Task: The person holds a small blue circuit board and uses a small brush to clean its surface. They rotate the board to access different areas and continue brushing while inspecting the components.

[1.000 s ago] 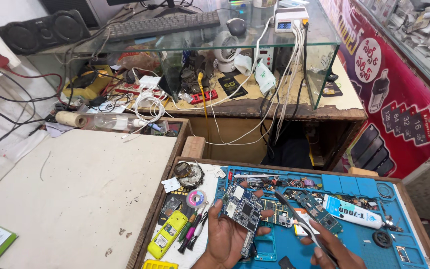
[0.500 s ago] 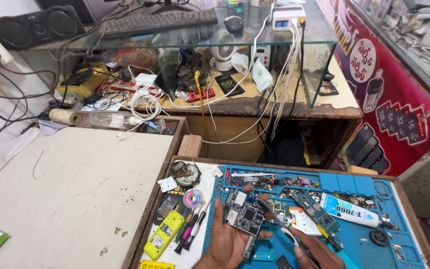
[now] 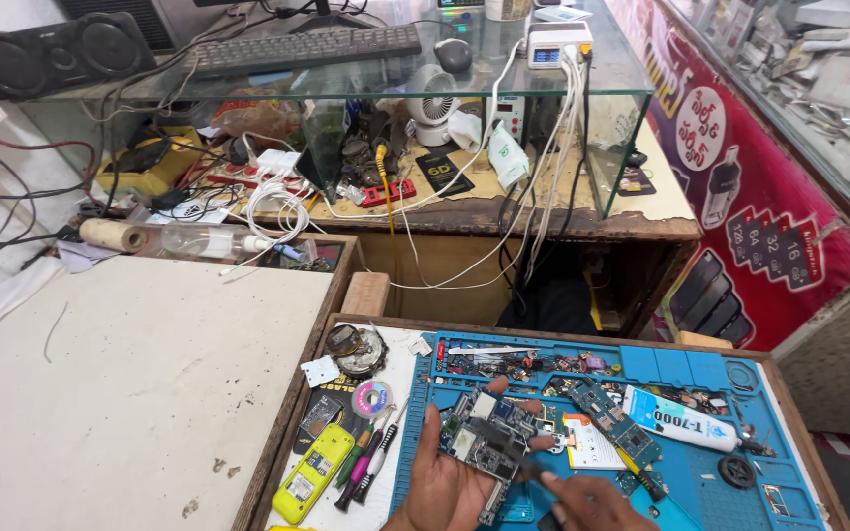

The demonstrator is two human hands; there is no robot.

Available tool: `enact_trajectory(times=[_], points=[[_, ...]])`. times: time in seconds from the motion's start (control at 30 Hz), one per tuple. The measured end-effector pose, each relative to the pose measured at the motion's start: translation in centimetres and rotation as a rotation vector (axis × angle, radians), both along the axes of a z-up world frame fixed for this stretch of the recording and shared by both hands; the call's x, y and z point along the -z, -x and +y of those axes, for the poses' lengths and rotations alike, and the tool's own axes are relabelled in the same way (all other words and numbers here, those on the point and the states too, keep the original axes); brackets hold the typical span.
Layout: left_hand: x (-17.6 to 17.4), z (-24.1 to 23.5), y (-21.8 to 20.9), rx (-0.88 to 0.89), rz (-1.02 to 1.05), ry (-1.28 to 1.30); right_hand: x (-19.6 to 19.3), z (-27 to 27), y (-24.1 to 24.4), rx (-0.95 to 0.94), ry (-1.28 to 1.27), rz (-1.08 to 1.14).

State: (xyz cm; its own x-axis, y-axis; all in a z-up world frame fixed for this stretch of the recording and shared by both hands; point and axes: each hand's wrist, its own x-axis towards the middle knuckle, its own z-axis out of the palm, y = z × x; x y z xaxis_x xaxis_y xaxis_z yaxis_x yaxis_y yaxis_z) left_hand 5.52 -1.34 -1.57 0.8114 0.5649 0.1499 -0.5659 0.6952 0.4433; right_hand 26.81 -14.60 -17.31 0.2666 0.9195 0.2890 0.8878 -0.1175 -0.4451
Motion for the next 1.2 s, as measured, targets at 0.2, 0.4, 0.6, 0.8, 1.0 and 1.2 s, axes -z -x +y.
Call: enact_trajectory(times=[0.2, 0.4, 0.6, 0.8, 1.0, 1.2], points=[[0.2, -0.3, 0.2, -0.014, -0.064, -0.024, -1.5, -0.3, 0.1, 0.141, 0.103, 0.133], [-1.0, 0.1, 0.7, -0.051, -0.078, 0.045, -3.2, 1.2, 2.8, -0.123, -0.132, -0.262], [-1.1, 0.1, 0.8, -0.011, -0.062, 0.133, -3.9, -0.8, 1.9, -0.031, -0.25, 0.038], [-0.9, -0.1, 0.9, 0.001, -0.067, 0.073, -5.7, 1.6, 2.1, 0.136, 0.448, 0.317], [-0.5, -0.3, 0.8, 0.059, -0.061, 0.049, -4.9, 0.5, 1.3, -0.169, -0.125, -0.041], [-0.1, -0.3, 0.9, 0.095, -0.085, -0.003, -6.7, -0.1, 3.6, -0.051, -0.095, 0.018]])
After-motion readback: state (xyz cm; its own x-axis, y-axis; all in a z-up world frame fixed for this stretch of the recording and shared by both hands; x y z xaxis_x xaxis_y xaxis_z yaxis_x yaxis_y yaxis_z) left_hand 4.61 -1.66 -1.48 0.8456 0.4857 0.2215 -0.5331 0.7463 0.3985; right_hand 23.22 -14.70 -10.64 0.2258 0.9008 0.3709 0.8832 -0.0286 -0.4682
